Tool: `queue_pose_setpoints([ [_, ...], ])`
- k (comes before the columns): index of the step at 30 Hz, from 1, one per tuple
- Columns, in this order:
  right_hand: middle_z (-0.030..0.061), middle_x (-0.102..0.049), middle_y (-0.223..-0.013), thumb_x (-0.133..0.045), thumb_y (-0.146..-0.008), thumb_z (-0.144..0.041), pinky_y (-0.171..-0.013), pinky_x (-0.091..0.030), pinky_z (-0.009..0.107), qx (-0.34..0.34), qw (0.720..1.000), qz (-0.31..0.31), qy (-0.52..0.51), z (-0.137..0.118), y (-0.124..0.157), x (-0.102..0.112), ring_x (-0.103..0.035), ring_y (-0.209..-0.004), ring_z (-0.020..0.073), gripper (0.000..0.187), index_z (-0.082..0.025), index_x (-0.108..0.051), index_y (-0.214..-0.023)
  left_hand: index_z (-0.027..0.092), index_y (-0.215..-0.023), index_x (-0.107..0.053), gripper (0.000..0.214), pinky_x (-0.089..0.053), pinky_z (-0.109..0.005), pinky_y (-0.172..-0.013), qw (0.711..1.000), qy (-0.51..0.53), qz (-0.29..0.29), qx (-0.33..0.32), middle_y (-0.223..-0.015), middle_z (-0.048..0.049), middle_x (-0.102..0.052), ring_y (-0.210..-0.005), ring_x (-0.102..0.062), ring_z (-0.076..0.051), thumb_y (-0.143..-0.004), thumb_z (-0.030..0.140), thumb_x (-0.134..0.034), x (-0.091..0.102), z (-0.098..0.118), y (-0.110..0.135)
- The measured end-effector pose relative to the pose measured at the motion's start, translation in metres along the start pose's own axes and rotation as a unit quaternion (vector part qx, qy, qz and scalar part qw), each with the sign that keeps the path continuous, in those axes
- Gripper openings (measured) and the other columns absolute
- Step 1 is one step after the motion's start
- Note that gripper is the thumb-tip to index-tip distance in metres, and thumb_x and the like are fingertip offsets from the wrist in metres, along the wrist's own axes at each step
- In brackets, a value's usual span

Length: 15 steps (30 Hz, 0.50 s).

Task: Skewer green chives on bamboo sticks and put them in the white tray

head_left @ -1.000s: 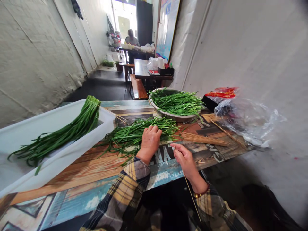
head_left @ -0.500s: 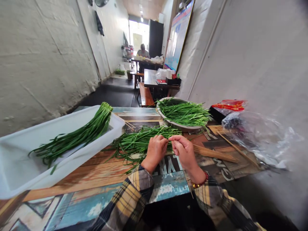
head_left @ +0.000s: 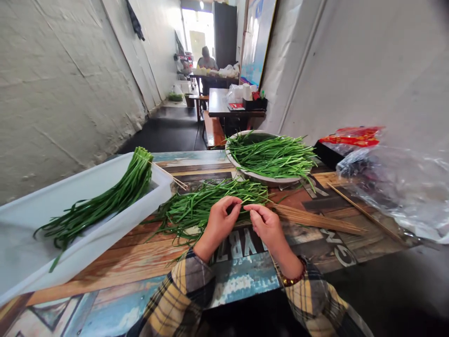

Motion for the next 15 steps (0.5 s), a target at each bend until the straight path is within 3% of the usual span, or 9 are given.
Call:
queue_pose_setpoints([
  [10, -0.0015, -0.052, -0.055, -0.053, -0.087, -0.041, -0.042, -0.033, 0.021, 0.008, 0.999, 0.04, 0.018, -0.005, -0.003, 0.008, -0.044, -0.048, 0.011, 0.03, -0.019, -0.072, -0.097, 0.017, -0.078, -0.066, 0.009, -0.045, -0.024, -0.068, 0.998, -0.037, -0.005, -0.043, -0.077, -0.0025, -0.064, -0.074, -0.057, -0.013, -0.083, 0.018, -0.058, 0.0, 0.011, 0.002],
  [15, -0.0027, -0.05, -0.054, -0.053, -0.088, -0.038, -0.042, -0.032, 0.021, 0.016, 0.999, -0.005, 0.049, -0.009, -0.001, 0.006, -0.041, -0.045, 0.009, 0.028, -0.018, -0.072, -0.094, 0.016, -0.076, -0.064, 0.008, -0.044, -0.024, -0.068, 0.998, -0.038, 0.013, -0.042, -0.076, -0.0021, -0.062, -0.073, -0.057, -0.013, -0.082, 0.016, -0.059, 0.0, 0.01, 0.002],
])
Point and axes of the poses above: each hand's wrist, its own y-axis away from the middle knuckle, its own x-axis out of the back of the hand, z = x × y, the point moved 1 cm from there along -y, towards the middle knuckle
